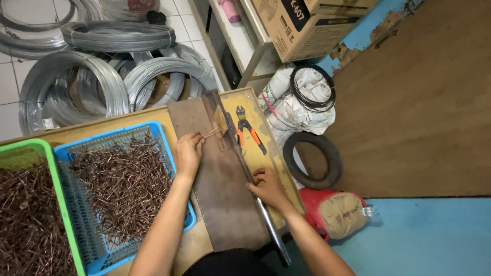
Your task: Picking up small metal wire pieces from a tray, placing them on a wooden board, and using a hand tool to cut or crimp them.
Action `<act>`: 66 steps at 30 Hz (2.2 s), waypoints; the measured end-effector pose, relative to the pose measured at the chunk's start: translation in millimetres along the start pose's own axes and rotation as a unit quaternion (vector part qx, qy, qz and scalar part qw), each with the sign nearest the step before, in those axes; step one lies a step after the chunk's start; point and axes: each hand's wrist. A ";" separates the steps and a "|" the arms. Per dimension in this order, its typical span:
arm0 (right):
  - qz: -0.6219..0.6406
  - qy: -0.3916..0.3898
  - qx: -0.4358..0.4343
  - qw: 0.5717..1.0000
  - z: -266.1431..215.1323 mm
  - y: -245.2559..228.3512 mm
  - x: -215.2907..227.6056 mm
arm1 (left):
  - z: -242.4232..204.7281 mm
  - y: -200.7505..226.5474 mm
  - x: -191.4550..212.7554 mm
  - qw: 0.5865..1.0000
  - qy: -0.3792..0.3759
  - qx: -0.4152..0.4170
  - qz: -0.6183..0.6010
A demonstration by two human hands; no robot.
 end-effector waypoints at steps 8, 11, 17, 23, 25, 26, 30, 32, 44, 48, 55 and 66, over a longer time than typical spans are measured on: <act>0.022 0.052 0.016 0.998 5.7 -44.4 52.1 | 6.0 -13.4 -15.2 0.998 0.048 -0.011 0.043; 0.039 0.049 0.002 0.998 5.2 -54.7 57.4 | 9.8 -18.9 -19.0 0.995 0.060 -0.025 0.070; 0.024 0.038 0.007 0.999 2.2 -53.3 54.0 | 6.0 1.1 1.8 0.990 0.078 -0.052 0.108; 0.024 0.032 0.000 0.999 -0.8 -58.2 54.7 | 13.4 -35.4 -34.0 0.997 -0.006 0.017 0.080; 0.021 0.032 -0.003 0.999 -0.1 -55.8 53.1 | 12.7 -30.5 -36.6 0.994 -0.039 0.058 0.085; 0.023 0.033 -0.004 0.999 0.1 -55.4 52.4 | 13.4 -27.4 -38.4 0.995 -0.050 0.070 0.057; 0.044 0.040 -0.009 0.998 -0.3 -54.8 49.8 | 11.7 7.5 -41.5 0.989 -0.063 0.128 -0.028; 0.047 0.038 -0.007 0.998 -0.5 -52.6 47.0 | 16.8 18.8 -37.2 0.985 -0.048 0.159 -0.047; 0.017 0.012 -0.010 1.000 -5.4 -65.6 48.6 | -0.4 36.4 -54.1 0.977 0.040 0.158 -0.139; 0.060 0.029 0.020 0.998 -3.9 -44.6 28.6 | 12.4 36.5 -41.8 0.982 0.045 0.030 -0.182; 0.022 0.021 0.015 0.999 -9.4 -24.2 -6.6 | 38.4 14.2 -45.2 0.998 -0.020 -0.004 -0.067; 0.303 0.040 -0.268 0.913 -13.4 -7.1 -44.4 | 49.0 3.3 -51.8 0.993 -0.010 -0.107 0.050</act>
Point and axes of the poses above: each hand's wrist, its own z-axis towards the middle knuckle, its own x-axis out of the back of the hand, y = z × x, and after that the axes turned 11 degrees about x, right-handed
